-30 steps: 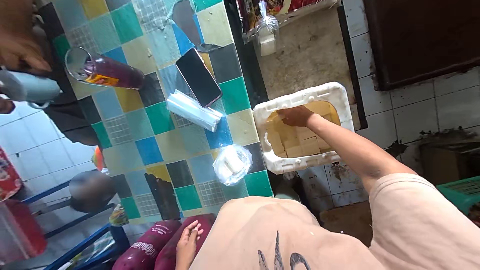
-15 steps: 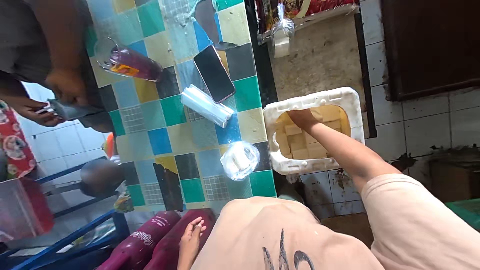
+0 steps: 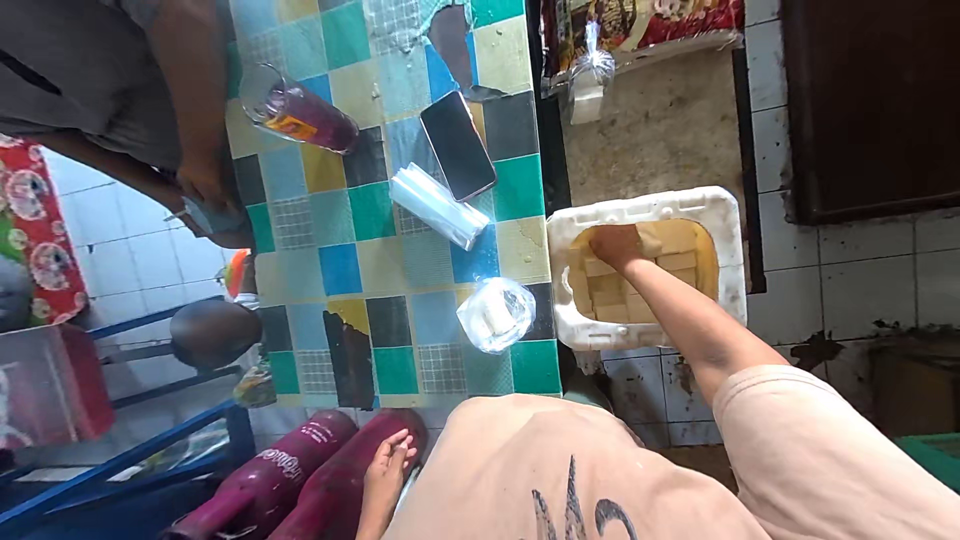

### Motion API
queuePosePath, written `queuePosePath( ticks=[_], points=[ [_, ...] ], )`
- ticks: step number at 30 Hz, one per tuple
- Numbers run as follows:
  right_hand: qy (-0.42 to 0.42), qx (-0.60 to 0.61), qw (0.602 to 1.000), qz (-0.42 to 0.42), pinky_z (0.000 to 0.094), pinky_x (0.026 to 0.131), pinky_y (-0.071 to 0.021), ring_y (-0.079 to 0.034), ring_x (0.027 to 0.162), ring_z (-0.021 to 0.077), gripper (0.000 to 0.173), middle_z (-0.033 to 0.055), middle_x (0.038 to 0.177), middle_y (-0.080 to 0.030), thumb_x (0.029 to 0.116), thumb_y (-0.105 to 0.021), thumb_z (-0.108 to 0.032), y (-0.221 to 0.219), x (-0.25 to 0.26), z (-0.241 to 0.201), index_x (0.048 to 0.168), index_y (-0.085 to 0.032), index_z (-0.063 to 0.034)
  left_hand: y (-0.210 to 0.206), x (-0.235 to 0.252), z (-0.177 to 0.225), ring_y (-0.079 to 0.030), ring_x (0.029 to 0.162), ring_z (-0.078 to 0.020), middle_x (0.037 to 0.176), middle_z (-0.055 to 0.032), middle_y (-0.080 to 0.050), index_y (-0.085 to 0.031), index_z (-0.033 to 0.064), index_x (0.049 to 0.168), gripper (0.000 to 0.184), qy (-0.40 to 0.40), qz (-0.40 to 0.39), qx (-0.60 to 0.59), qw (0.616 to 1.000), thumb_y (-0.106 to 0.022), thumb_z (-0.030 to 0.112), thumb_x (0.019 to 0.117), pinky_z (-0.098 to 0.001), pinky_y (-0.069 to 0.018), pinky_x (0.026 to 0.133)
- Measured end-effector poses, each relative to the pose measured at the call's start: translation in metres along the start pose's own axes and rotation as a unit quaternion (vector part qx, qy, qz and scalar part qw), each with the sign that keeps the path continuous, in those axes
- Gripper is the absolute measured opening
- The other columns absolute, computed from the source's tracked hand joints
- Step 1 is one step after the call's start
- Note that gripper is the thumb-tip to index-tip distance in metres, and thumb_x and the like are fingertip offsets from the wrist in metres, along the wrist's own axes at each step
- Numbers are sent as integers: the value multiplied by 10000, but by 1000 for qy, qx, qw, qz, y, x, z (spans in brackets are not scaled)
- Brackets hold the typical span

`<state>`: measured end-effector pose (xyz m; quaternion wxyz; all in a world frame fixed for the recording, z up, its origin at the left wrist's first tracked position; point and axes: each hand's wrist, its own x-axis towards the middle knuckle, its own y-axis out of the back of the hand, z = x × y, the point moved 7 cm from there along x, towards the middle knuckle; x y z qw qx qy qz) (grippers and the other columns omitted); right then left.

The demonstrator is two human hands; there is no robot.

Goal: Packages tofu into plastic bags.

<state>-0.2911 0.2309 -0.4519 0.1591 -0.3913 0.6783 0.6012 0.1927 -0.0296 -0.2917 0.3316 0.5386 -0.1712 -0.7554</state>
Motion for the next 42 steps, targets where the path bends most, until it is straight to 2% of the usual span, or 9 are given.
queuePosePath(
  ticks=[5, 11, 18, 24, 30, 33, 36, 39, 42],
  points=[
    [4, -6, 1000, 4, 708, 1113, -320, -460, 1381, 512, 433, 336, 1424, -540, 1040, -531, -197, -3, 2, -1, 1370, -577, 78, 1, -3, -8, -656, 994, -205, 1231, -272, -625, -545, -118, 1307, 317, 9, 6, -10, 1000, -411, 37, 1066, -337, -526, 872],
    [110, -10, 993, 47, 696, 1081, -383, -530, 1328, 498, 363, 312, 1352, -608, 1077, -523, -215, 2, 6, 3, 1311, -637, 39, 1, 5, -39, -676, 1007, -239, 1235, -265, -639, -559, -98, 1307, 330, -8, -6, -7, 1000, -420, 72, 1062, -382, -544, 877],
    [207, -1, 974, -96, 682, 1055, -425, -591, 1270, 462, 399, 267, 1344, -625, 1064, -575, -211, 12, 2, 1, 1405, -565, -4, -4, -7, -22, -658, 1019, -248, 1250, -295, -616, -541, -129, 1310, 322, -2, 2, -8, 1000, -409, 33, 1065, -374, -525, 893],
    [204, -38, 972, -108, 682, 1016, -440, -568, 1269, 468, 361, 259, 1323, -621, 996, -681, -193, -8, 5, 3, 1303, -640, -7, -7, -5, -26, -667, 1007, -217, 1235, -265, -635, -556, -113, 1295, 321, -12, 6, -21, 1000, -414, 48, 1057, -354, -533, 877],
    [191, -68, 971, -127, 657, 1058, -415, -557, 1271, 483, 492, 281, 1323, -614, 921, -772, -183, -21, -11, 1, 1339, -602, 13, -10, -6, -26, -662, 1017, -232, 1247, -283, -619, -547, -125, 1301, 318, -19, 6, -35, 999, -415, 31, 1058, -356, -530, 891],
    [184, -94, 969, -133, 642, 1087, -388, -571, 1252, 483, 487, 285, 1284, -639, 931, -741, -140, -17, -28, -8, 1366, -581, 11, -12, -8, -23, -659, 992, -203, 1239, -274, -620, -547, -128, 1293, 307, -28, 7, -41, 999, -424, 21, 1054, -326, -528, 873],
    [180, -90, 974, -105, 627, 1090, -379, -589, 1212, 475, 473, 275, 1201, -672, 916, -725, -146, -18, -35, -12, 1345, -590, 1, -12, -6, -15, -673, 978, -171, 1227, -247, -634, -562, -116, 1283, 305, -53, 7, -56, 997, -439, 26, 1043, -300, -545, 867],
    [181, -109, 973, -93, 647, 1085, -380, -595, 1203, 485, 605, 276, 1197, -678, 863, -828, -197, -31, -34, -12, 1376, -569, -8, -15, -9, 14, -682, 972, -148, 1243, -216, -633, -555, -100, 1299, 312, -89, 0, -73, 993, -436, 36, 1045, -286, -557, 853],
    [165, -140, 972, -89, 657, 1056, -405, -612, 1182, 481, 505, 269, 1197, -681, 846, -785, -21, -40, -31, -12, 1318, -609, -7, -24, -19, 72, -668, 1002, -138, 1267, -203, -615, -540, -117, 1307, 337, -178, -30, -96, 979, -440, 29, 1020, -278, -554, 870]
  ],
)
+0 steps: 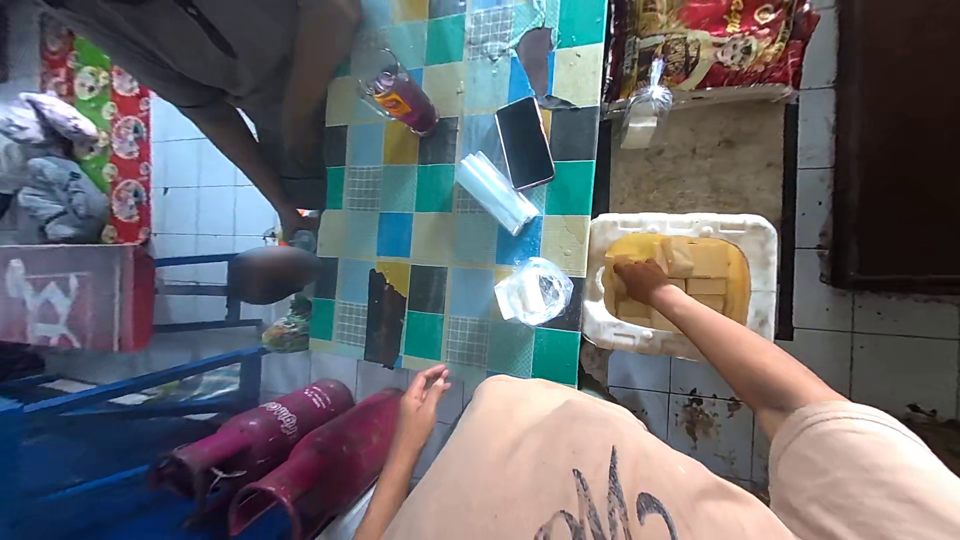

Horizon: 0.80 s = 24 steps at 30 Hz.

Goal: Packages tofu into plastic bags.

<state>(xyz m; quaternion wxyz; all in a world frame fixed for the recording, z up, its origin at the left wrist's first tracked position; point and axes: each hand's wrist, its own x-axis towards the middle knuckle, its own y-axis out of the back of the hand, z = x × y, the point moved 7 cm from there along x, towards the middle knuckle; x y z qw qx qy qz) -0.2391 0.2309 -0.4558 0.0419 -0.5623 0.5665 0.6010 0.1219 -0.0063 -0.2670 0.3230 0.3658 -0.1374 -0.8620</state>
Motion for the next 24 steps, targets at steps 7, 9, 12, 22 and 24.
queuePosePath(
  ticks=[7, 9, 12, 22, 24],
  points=[
    [-47, 29, 998, -35, 699, 991, -452, -594, 1214, 510, 464, 307, 1260, -640, 902, -713, -24, -3, -10, -2, 1350, -592, -15, -85, 18, 145, -390, 1447, -372, 1592, -268, -322, -795, 117, 1089, 206, -226, -63, 70, 970, -697, 189, 923, -480, -415, 1132],
    [-93, 96, 991, 0, 708, 959, -463, -596, 1211, 512, 472, 310, 1266, -637, 908, -726, -79, 7, -20, 10, 1359, -592, -35, -107, 27, 158, -436, 1411, -408, 1647, -244, -239, -796, 166, 1126, 233, -204, -67, 167, 962, -695, 296, 961, -517, -444, 1090],
    [-130, 199, 967, 92, 718, 963, -464, -608, 1189, 519, 505, 311, 1238, -650, 888, -794, -190, 30, -44, 29, 1331, -616, -25, -116, 44, 160, -631, 1175, -353, 1684, -181, -175, -739, 198, 1255, 322, -116, -71, 312, 940, -605, 381, 1026, -499, -524, 955],
    [207, 535, 772, 274, 381, 820, -610, -717, 882, 165, 376, 119, 1020, -738, 815, -814, 29, 109, -131, -140, 1160, -665, 7, -92, 56, 155, -589, 1260, -348, 1469, -182, -540, -615, 20, 1378, 442, -147, -59, 161, 974, -516, -78, 959, -515, -481, 1038],
    [230, 431, 811, 323, 493, 812, -597, -727, 876, 276, 345, 171, 1002, -741, 833, -828, -21, 109, -125, -166, 1145, -687, 14, -85, 53, 159, -580, 1274, -345, 1478, -179, -534, -594, 11, 1400, 461, -152, -53, 157, 974, -500, -82, 958, -512, -466, 1052]
  ],
)
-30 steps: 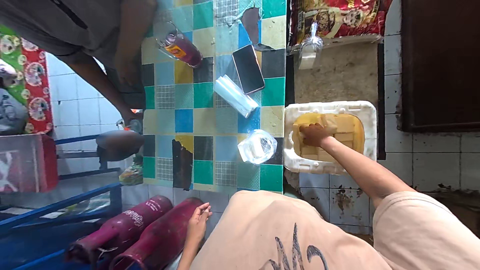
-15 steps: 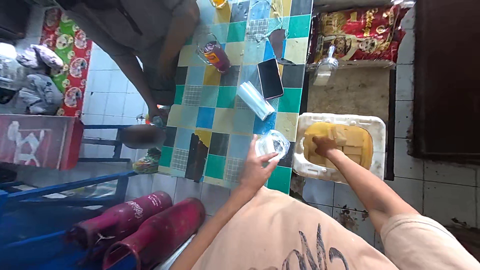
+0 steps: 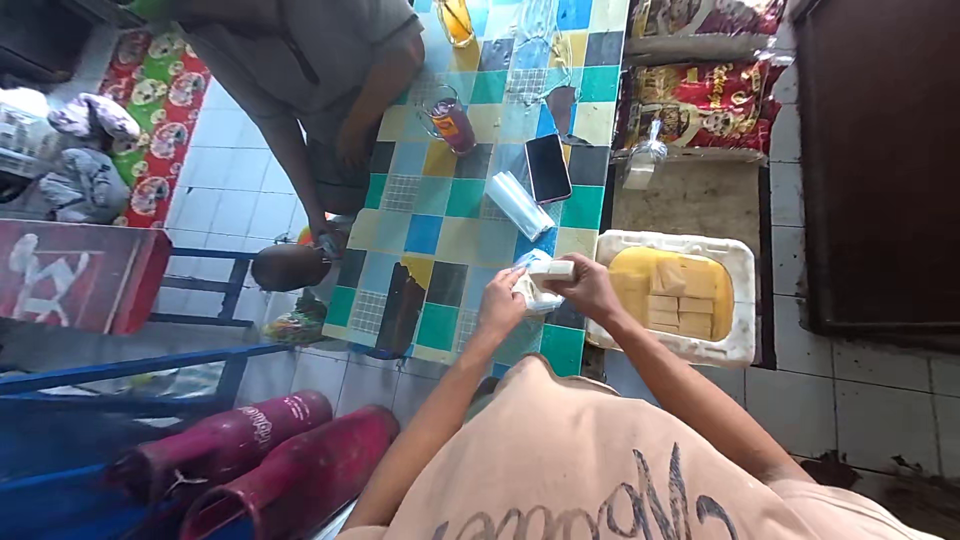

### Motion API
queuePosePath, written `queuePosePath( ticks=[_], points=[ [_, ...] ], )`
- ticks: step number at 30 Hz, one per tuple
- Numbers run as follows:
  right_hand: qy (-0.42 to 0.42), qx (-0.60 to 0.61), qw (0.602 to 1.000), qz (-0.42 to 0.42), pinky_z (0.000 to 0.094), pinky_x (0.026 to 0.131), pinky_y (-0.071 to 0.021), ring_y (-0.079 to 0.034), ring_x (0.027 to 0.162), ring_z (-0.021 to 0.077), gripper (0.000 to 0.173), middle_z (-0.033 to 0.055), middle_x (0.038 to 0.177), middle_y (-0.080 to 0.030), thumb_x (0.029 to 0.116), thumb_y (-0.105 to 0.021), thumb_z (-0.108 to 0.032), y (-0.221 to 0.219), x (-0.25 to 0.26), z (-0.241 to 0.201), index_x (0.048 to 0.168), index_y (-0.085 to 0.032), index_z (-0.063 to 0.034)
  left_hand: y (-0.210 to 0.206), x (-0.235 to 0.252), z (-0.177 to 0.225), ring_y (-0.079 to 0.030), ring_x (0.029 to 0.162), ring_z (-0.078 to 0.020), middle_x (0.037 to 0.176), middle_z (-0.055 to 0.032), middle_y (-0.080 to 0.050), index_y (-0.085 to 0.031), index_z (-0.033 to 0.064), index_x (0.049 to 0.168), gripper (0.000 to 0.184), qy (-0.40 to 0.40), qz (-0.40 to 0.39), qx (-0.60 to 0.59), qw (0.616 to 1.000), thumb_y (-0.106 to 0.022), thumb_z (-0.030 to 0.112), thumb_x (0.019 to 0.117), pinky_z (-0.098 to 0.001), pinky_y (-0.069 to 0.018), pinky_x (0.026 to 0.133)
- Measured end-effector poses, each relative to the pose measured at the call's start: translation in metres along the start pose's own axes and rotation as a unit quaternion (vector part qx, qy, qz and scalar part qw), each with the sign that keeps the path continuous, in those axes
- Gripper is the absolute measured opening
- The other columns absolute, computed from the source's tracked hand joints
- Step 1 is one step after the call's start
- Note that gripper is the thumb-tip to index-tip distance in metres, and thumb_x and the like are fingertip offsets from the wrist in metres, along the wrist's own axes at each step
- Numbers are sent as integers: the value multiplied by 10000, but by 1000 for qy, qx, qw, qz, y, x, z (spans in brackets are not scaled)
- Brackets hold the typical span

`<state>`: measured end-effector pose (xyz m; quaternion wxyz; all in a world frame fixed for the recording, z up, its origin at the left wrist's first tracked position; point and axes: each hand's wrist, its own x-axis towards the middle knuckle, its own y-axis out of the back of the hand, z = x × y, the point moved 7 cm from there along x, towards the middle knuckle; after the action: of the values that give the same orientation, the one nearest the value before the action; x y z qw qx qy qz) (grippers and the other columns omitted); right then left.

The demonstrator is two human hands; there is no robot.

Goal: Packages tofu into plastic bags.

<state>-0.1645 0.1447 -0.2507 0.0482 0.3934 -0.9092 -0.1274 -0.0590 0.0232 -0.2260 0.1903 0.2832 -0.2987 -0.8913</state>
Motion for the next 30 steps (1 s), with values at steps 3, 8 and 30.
queuePosePath(
  ticks=[3, 8, 30],
  points=[
    [11, -175, 983, -59, 626, 760, -564, -725, 849, 417, 266, 217, 924, -736, 881, -774, -50, -22, 4, -12, 1135, -714, -1, 6, 1, 4, -572, 1293, -336, 1497, -175, -521, -578, 6, 1410, 462, 1, -12, -23, 1000, -512, -86, 962, -504, -465, 1058],
    [-159, -251, 950, -98, 684, 732, -519, -661, 959, 517, 204, 304, 999, -668, 922, -715, -77, -29, 9, -27, 1085, -660, 32, -1, 6, 9, -608, 1219, -339, 1505, -179, -502, -561, 6, 1424, 475, -24, -30, -74, 997, -536, -68, 956, -508, -522, 961],
    [-272, -185, 925, -188, 645, 1001, -472, -612, 1190, 466, 342, 329, 1235, -632, 955, -686, -127, -49, 30, 0, 1194, -645, 114, 1, -6, 0, -644, 1131, -318, 1591, -142, -394, -551, 68, 1450, 520, -20, -80, -80, 993, -545, -89, 954, -484, -575, 854]
  ],
)
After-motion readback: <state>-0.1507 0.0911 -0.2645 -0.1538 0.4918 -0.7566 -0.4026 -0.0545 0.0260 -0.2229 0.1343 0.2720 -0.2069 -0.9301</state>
